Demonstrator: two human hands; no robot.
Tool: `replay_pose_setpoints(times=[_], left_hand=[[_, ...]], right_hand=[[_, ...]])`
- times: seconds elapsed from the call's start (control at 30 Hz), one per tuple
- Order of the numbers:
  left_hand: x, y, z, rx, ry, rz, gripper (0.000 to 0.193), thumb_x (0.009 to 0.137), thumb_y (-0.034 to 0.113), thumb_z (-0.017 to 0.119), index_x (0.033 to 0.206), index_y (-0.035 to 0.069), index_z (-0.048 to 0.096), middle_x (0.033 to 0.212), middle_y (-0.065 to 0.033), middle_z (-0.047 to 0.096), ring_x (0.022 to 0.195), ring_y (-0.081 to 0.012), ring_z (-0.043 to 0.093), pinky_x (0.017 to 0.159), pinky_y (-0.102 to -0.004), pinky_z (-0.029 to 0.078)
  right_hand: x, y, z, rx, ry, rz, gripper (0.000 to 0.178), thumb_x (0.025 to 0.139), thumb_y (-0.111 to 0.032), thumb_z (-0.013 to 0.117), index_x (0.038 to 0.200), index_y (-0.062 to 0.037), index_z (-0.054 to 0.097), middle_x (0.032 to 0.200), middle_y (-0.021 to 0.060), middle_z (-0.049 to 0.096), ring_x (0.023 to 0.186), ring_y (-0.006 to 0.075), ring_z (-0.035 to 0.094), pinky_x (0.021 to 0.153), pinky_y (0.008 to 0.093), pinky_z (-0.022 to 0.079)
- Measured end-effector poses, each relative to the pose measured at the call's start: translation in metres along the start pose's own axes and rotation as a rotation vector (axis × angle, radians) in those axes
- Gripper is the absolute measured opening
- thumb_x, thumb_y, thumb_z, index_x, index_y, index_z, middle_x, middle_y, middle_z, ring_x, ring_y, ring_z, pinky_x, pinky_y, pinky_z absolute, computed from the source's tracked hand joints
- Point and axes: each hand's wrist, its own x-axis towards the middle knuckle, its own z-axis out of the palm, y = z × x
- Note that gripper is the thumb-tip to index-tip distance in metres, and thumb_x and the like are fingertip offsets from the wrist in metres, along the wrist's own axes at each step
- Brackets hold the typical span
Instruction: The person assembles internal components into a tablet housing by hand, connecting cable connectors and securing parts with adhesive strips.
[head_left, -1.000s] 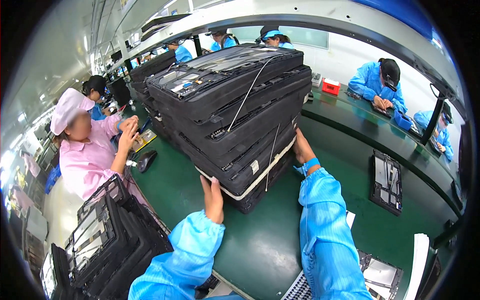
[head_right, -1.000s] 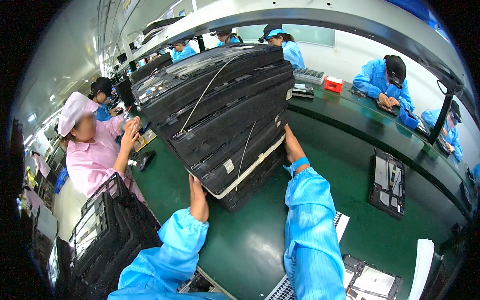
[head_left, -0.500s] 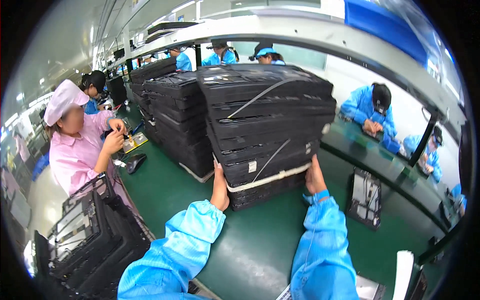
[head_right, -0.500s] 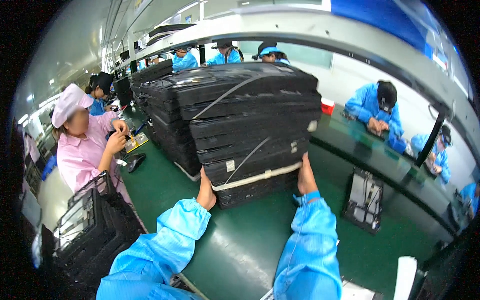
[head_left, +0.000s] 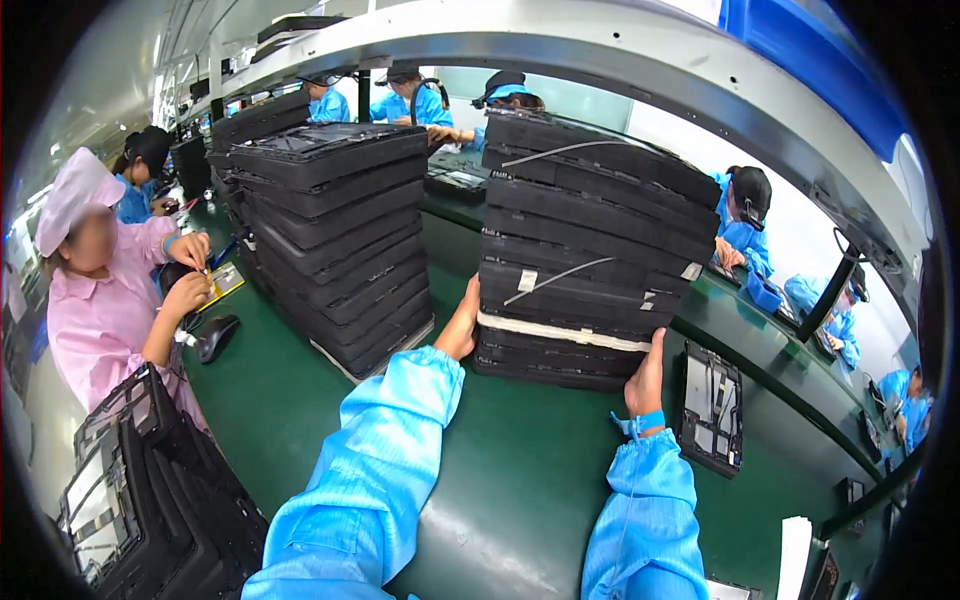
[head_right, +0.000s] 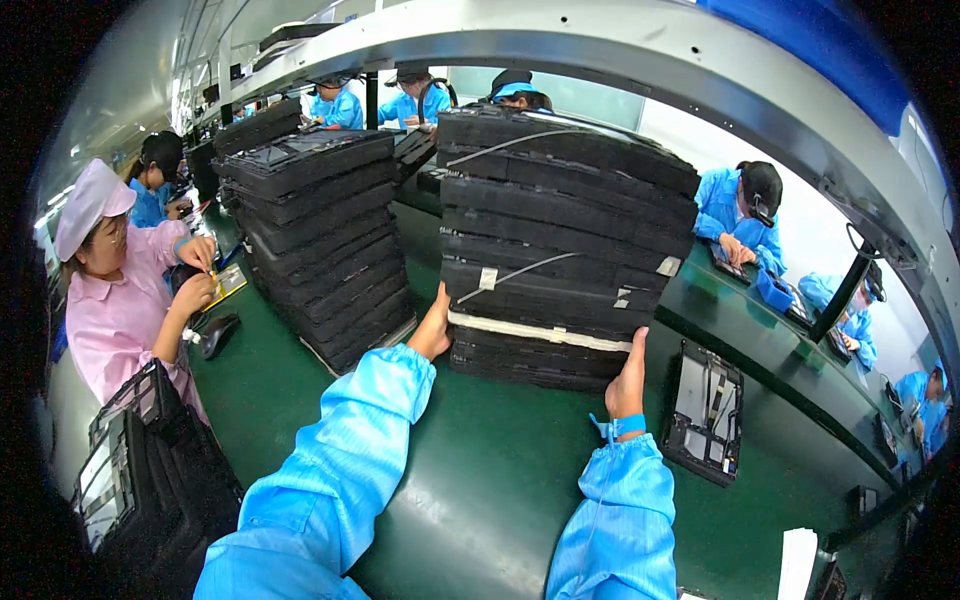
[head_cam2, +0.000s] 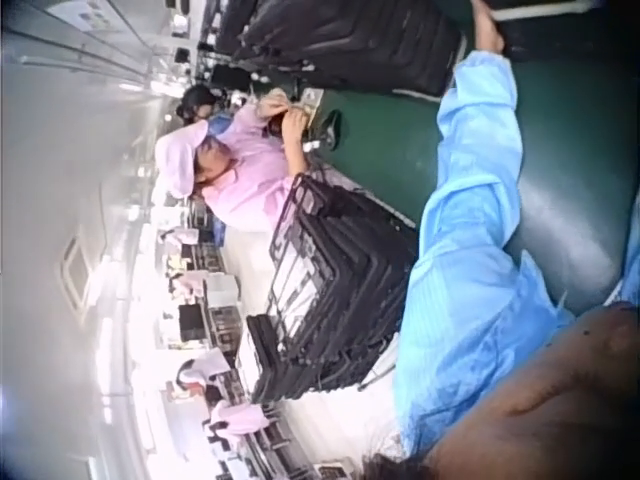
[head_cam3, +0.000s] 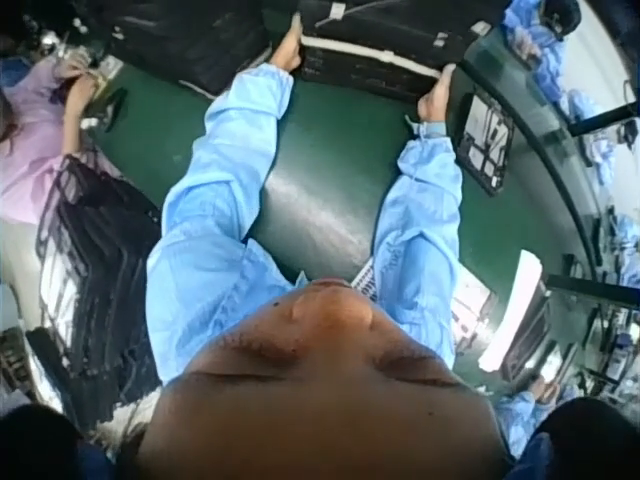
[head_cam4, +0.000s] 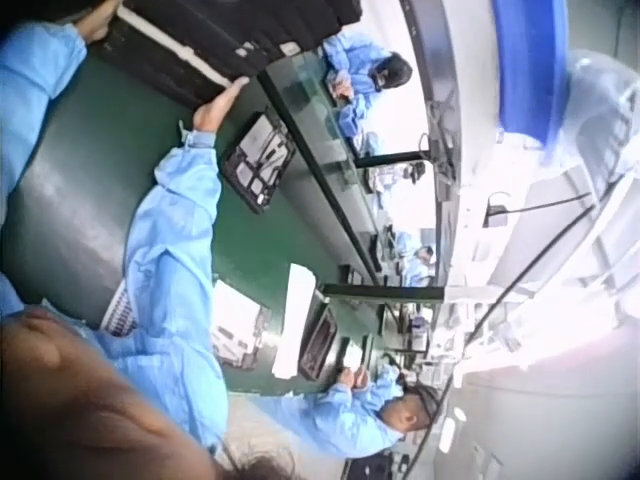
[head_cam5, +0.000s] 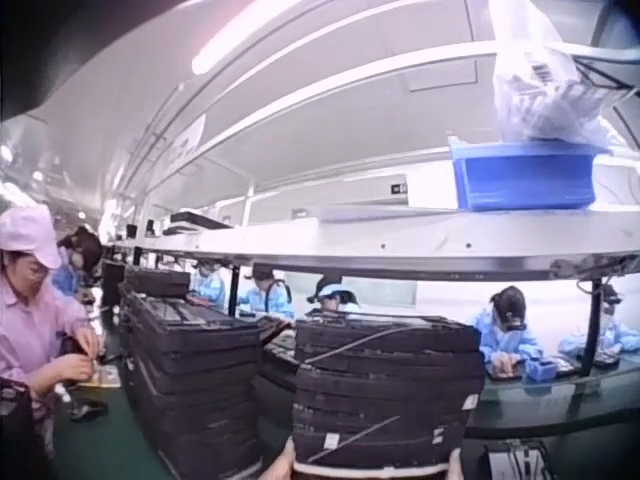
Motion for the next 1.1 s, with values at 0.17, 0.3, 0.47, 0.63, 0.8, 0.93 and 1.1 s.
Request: replay_pose_setpoints(times=[0.17, 0.3, 0.47, 0.63, 0.8, 0.93, 1.1], left_hand=[[0.014, 0.024, 0.027, -0.104, 0.188, -0.262, 0.059, 0.088, 0.051, 0.035, 0.129, 0.008, 0.037, 0.132, -0.0014, 0.04, 0.118, -0.0212, 0.037, 0.099, -0.0341, 0.028], [0.029, 0.028, 0.027, -0.131, 0.276, -0.267, 0.058, 0.086, 0.05, 0.04, 0.128, 0.009, 0.039, 0.131, -0.002, 0.041, 0.118, -0.0224, 0.038, 0.098, -0.0352, 0.029], [0.054, 0.008, -0.008, -0.026, 0.499, -0.245, 0.056, 0.086, 0.047, 0.04, 0.122, 0.005, 0.045, 0.128, -0.0103, 0.043, 0.115, -0.0295, 0.04, 0.097, -0.04, 0.031], [0.048, -0.009, -0.004, -0.124, 0.438, -0.011, 0.044, 0.088, 0.038, 0.041, 0.116, 0.005, 0.05, 0.116, -0.0078, 0.052, 0.104, -0.0236, 0.048, 0.091, -0.0344, 0.035], [0.029, -0.01, 0.037, 0.155, 0.601, 0.301, 0.055, 0.09, 0.04, 0.036, 0.126, -0.002, 0.035, 0.131, -0.0087, 0.036, 0.119, -0.0182, 0.032, 0.1, -0.0282, 0.021], [0.055, -0.001, -0.028, 0.399, 0.492, 0.343, 0.053, 0.093, 0.039, 0.028, 0.122, -0.004, 0.037, 0.128, -0.0141, 0.037, 0.117, -0.0214, 0.034, 0.099, -0.0296, 0.024], [0.037, 0.017, 0.027, 0.291, 0.565, 0.192, 0.055, 0.093, 0.04, 0.027, 0.128, -0.003, 0.029, 0.133, -0.0143, 0.031, 0.121, -0.0206, 0.029, 0.101, -0.0292, 0.02]], right_hand=[[0.011, 0.011, -0.006, 0.048, 0.062, -0.089, 0.063, 0.086, -0.046, 0.046, 0.127, -0.0006, 0.036, 0.132, 0.0063, 0.035, 0.122, 0.018, 0.03, 0.103, 0.0302, 0.017], [0.021, 0.027, -0.003, 0.065, 0.101, -0.134, 0.057, 0.086, -0.047, 0.045, 0.122, -0.0023, 0.041, 0.125, 0.0076, 0.041, 0.115, 0.0186, 0.035, 0.1, 0.0308, 0.022], [0.013, 0.035, 0.02, 0.005, 0.142, -0.133, 0.057, 0.087, -0.046, 0.044, 0.122, -0.0016, 0.039, 0.124, 0.0084, 0.041, 0.113, 0.0189, 0.037, 0.099, 0.0308, 0.023], [0.014, 0.031, 0.012, -0.089, 0.14, -0.139, 0.057, 0.089, -0.044, 0.04, 0.125, -0.0004, 0.036, 0.126, 0.0091, 0.04, 0.115, 0.0197, 0.035, 0.099, 0.0308, 0.022], [0.015, 0.026, 0.008, -0.185, 0.045, -0.154, 0.064, 0.086, -0.045, 0.046, 0.129, -0.0011, 0.031, 0.132, 0.01, 0.034, 0.121, 0.0199, 0.03, 0.102, 0.0301, 0.018], [0.003, 0.041, 0.042, -0.247, 0.121, -0.083, 0.07, 0.083, -0.043, 0.052, 0.13, 0.0043, 0.028, 0.132, 0.0195, 0.034, 0.122, 0.0286, 0.033, 0.1, 0.0341, 0.024], [0.013, 0.022, 0.024, -0.513, 0.134, -0.125, 0.075, 0.076, -0.041, 0.061, 0.125, 0.0075, 0.033, 0.125, 0.0229, 0.038, 0.117, 0.033, 0.036, 0.099, 0.0368, 0.026]])
